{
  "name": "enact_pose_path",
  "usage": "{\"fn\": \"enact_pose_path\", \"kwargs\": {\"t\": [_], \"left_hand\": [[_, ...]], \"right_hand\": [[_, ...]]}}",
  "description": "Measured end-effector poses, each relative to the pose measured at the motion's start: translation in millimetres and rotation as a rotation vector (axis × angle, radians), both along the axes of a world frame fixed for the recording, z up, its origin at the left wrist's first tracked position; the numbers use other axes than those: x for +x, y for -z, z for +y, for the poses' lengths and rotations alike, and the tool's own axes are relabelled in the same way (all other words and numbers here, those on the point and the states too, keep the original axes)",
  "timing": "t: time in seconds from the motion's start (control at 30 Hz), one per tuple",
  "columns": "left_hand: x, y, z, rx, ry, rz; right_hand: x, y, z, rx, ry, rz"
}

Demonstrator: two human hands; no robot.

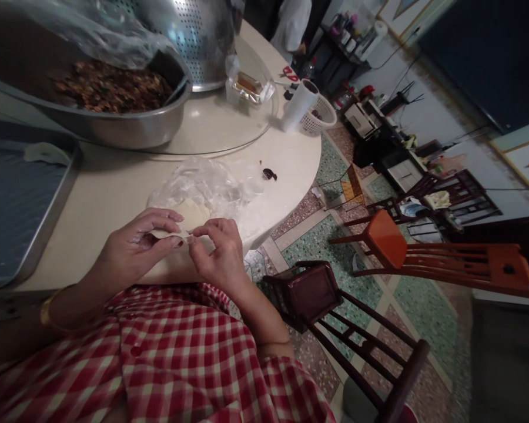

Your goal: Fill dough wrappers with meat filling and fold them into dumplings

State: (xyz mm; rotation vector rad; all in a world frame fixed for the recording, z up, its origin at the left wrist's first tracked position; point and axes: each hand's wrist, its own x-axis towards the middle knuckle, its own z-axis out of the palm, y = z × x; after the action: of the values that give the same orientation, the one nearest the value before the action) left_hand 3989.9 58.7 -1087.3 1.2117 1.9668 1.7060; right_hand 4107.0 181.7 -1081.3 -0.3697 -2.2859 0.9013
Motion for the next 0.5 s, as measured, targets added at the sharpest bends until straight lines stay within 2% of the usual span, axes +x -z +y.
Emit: {"fn": "enact_pose_path", "kwargs": {"t": [0.27, 0.37, 0.5], "left_hand": [[1.3, 1.2, 1.3, 0.028, -0.005, -0.018], [2.1, 2.2, 1.9, 0.023, 0.017, -0.038], [1.3, 3.8, 1.9, -0.001, 0.056, -0.044]], "right_hand": [[-0.3, 2.8, -3.8, 0.385, 0.096, 0.077], [-2.7, 7.0, -2.9, 0.411, 0.173, 0.084], [-3.9, 10.6, -2.5, 0.355, 0.202, 0.079]]}}
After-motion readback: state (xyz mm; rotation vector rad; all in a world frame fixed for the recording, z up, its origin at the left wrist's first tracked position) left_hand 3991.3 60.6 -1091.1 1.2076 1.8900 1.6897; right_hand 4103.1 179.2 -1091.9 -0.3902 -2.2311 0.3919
